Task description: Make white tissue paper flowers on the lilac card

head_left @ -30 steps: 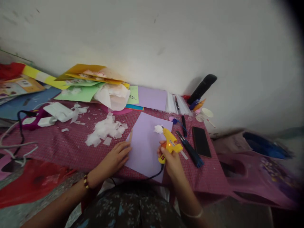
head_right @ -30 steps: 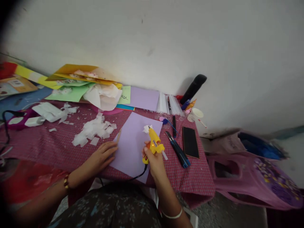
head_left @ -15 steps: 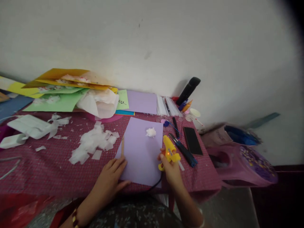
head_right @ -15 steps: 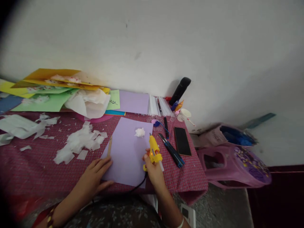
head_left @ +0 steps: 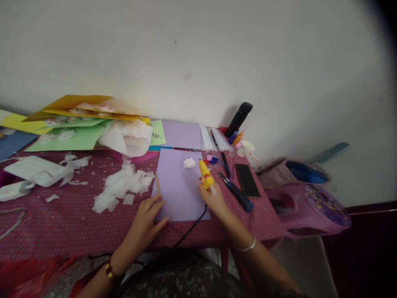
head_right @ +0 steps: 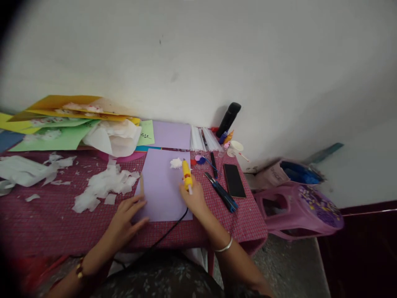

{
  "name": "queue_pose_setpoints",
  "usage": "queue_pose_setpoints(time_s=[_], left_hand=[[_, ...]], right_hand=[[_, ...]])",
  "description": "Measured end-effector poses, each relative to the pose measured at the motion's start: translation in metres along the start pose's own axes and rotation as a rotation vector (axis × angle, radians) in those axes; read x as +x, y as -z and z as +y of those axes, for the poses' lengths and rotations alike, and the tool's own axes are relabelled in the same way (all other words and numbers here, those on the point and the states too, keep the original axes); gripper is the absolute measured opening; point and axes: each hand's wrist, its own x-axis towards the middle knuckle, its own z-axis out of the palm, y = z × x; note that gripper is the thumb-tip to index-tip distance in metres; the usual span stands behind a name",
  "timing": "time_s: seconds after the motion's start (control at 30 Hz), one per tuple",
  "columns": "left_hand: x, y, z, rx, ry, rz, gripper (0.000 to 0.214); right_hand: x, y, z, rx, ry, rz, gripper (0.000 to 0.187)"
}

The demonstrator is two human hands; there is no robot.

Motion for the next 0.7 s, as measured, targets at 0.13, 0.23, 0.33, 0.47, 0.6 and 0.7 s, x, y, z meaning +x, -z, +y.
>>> queue_pose_setpoints(time_s=[0.13, 0.23, 0.33, 0.47, 0.6, 0.7], left_hand=[[0.022, 0.003, 0.03, -0.473, 0.253, -0.097, 0.033], [0.041, -0.003, 0.059, -0.749, 0.413, -0.137, 0.036], [0.054, -0.009, 0.083, -0.95, 0.565, -0.054, 0.03], [0.072, -0.001, 0.085, -1.315, 0.623, -0.047, 0.031], [0.094, 0.015, 0.042, -1.064, 0.414, -0.009, 0.018], [0.103, 0.018, 0.005, -0.738, 0.392, 0.075, 0.019]], right_hand=[[-0.019, -0.012, -0.032, -0.343, 0.115, -0.173, 0.029], [-0.042, -0.024, -0.06, -0.242, 0.247, -0.271, 0.049], [-0.055, -0.018, -0.073, -0.175, 0.456, -0.37, 0.067], [-0.033, 0.045, -0.044, -0.118, 0.418, -0.155, 0.047], [0.01, 0.125, 0.021, -0.568, -0.036, 0.374, 0.056], [0.024, 0.147, 0.057, -0.865, -0.305, 0.282, 0.076]])
